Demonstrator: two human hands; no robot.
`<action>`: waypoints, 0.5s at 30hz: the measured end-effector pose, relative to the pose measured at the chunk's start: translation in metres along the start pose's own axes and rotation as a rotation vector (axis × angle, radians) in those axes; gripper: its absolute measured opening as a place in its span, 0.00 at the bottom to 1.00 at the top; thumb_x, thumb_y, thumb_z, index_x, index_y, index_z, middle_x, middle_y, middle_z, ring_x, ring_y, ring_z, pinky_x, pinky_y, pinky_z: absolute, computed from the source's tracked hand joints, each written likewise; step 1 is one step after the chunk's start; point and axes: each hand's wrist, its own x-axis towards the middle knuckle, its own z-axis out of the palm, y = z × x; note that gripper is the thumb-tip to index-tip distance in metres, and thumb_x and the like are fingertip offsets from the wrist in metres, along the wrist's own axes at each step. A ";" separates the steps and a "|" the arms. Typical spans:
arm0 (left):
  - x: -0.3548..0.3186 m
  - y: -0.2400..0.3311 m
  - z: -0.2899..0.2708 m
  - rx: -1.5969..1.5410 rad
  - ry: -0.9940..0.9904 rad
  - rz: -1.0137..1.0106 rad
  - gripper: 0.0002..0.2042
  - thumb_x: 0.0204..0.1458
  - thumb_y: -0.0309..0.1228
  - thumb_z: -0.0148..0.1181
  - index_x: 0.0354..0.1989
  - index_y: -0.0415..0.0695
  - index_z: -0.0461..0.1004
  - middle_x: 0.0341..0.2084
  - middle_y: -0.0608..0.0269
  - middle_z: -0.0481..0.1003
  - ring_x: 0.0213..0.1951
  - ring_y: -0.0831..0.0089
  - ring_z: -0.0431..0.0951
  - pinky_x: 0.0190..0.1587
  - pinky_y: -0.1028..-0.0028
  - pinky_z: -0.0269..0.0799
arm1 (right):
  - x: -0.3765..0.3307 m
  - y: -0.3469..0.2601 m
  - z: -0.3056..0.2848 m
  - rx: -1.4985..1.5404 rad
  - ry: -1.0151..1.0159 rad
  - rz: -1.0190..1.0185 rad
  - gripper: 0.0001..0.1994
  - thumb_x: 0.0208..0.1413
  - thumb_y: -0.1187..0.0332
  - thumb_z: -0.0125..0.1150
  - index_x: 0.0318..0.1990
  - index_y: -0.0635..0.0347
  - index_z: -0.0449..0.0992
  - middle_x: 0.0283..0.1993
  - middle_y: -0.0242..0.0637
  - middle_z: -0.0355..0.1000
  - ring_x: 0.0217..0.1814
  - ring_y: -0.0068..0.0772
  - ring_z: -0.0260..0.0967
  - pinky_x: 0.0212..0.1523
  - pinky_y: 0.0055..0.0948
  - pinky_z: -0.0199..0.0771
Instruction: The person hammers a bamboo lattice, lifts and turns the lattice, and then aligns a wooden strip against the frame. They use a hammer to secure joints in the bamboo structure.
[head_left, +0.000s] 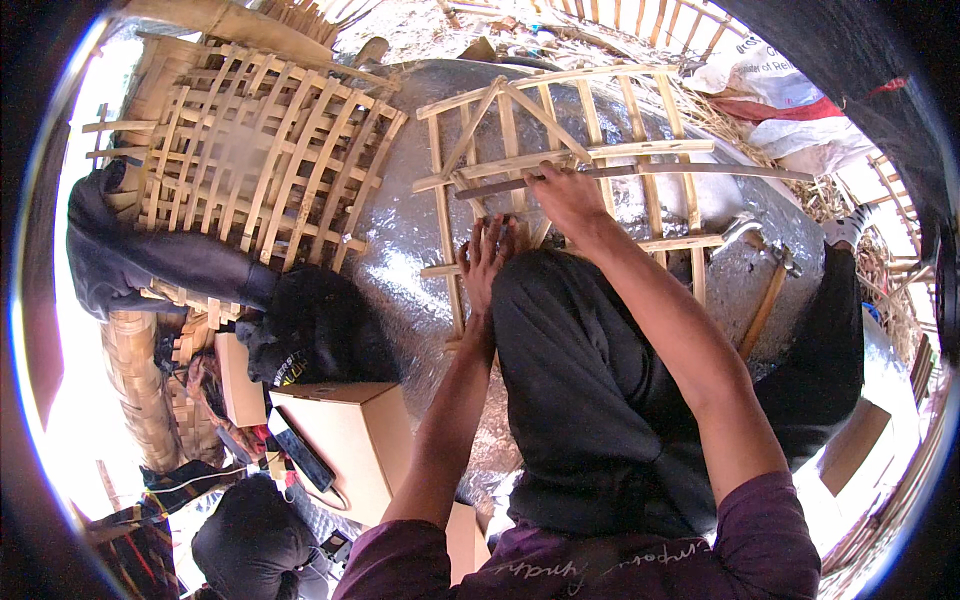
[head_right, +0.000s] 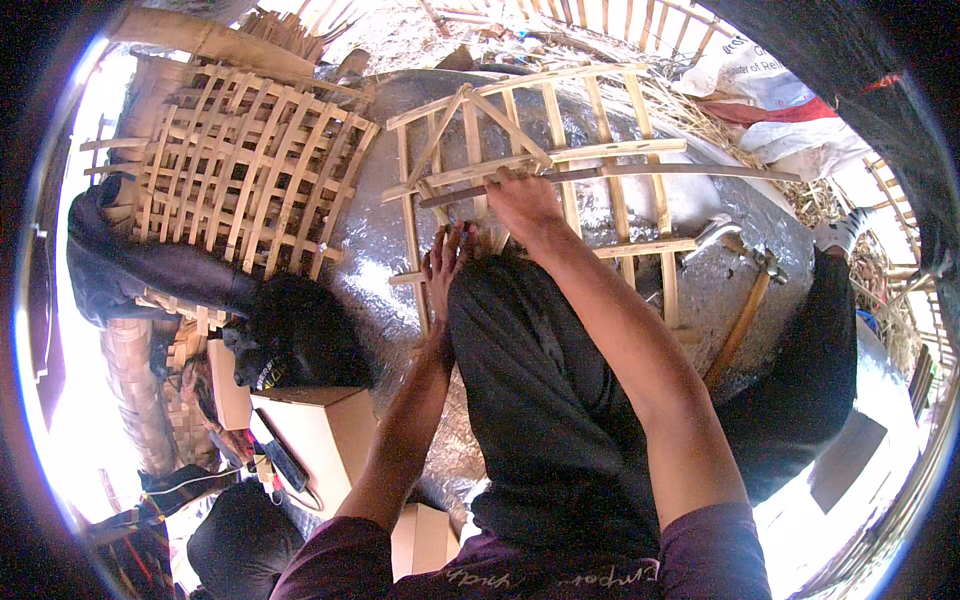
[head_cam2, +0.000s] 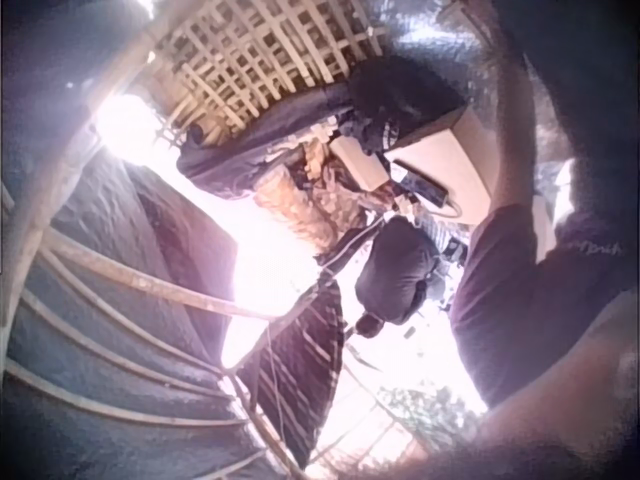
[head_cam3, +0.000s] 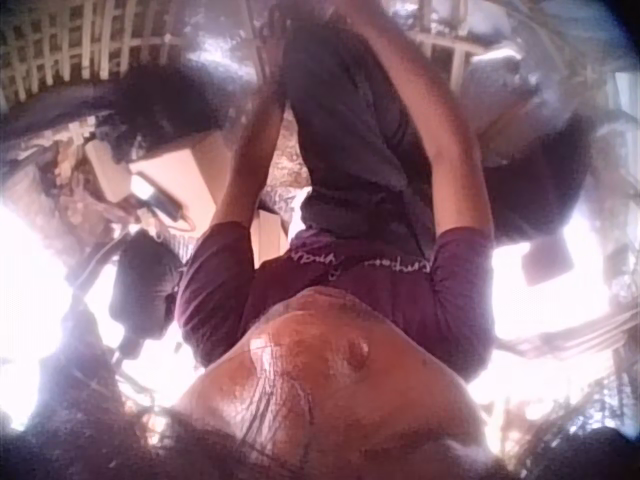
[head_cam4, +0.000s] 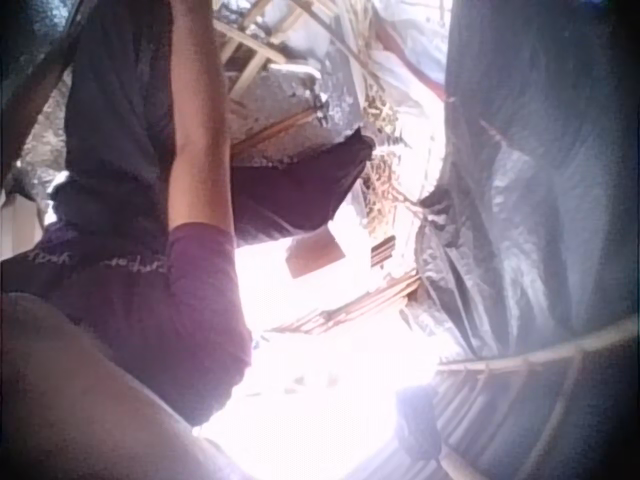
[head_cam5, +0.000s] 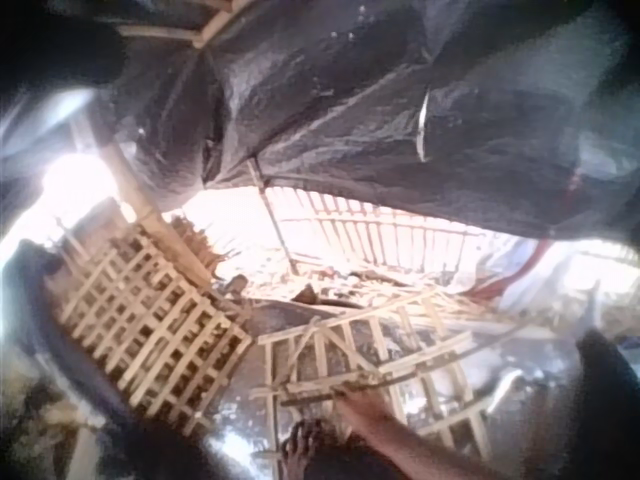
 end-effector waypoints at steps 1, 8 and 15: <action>0.000 0.000 0.001 0.012 0.002 -0.003 0.29 0.55 0.48 0.51 0.68 0.62 0.59 0.69 0.74 0.53 0.70 0.63 0.51 0.65 0.53 0.47 | 0.000 -0.003 0.004 -0.021 0.008 0.004 0.15 0.54 0.70 0.53 0.48 0.64 0.75 0.48 0.46 0.71 0.47 0.49 0.76 0.42 0.44 0.81; -0.001 -0.003 0.003 0.046 -0.007 -0.019 0.30 0.55 0.49 0.52 0.68 0.64 0.57 0.70 0.75 0.52 0.70 0.63 0.50 0.65 0.53 0.47 | -0.004 -0.029 -0.007 -0.015 -0.112 0.131 0.21 0.55 0.71 0.51 0.56 0.71 0.69 0.60 0.51 0.66 0.49 0.45 0.75 0.41 0.41 0.80; 0.001 0.000 0.003 0.042 -0.043 -0.049 0.30 0.55 0.49 0.52 0.68 0.65 0.57 0.69 0.75 0.53 0.70 0.63 0.50 0.64 0.51 0.48 | -0.009 -0.022 -0.008 0.006 -0.058 0.112 0.20 0.56 0.72 0.49 0.56 0.71 0.68 0.56 0.51 0.69 0.45 0.41 0.78 0.37 0.39 0.80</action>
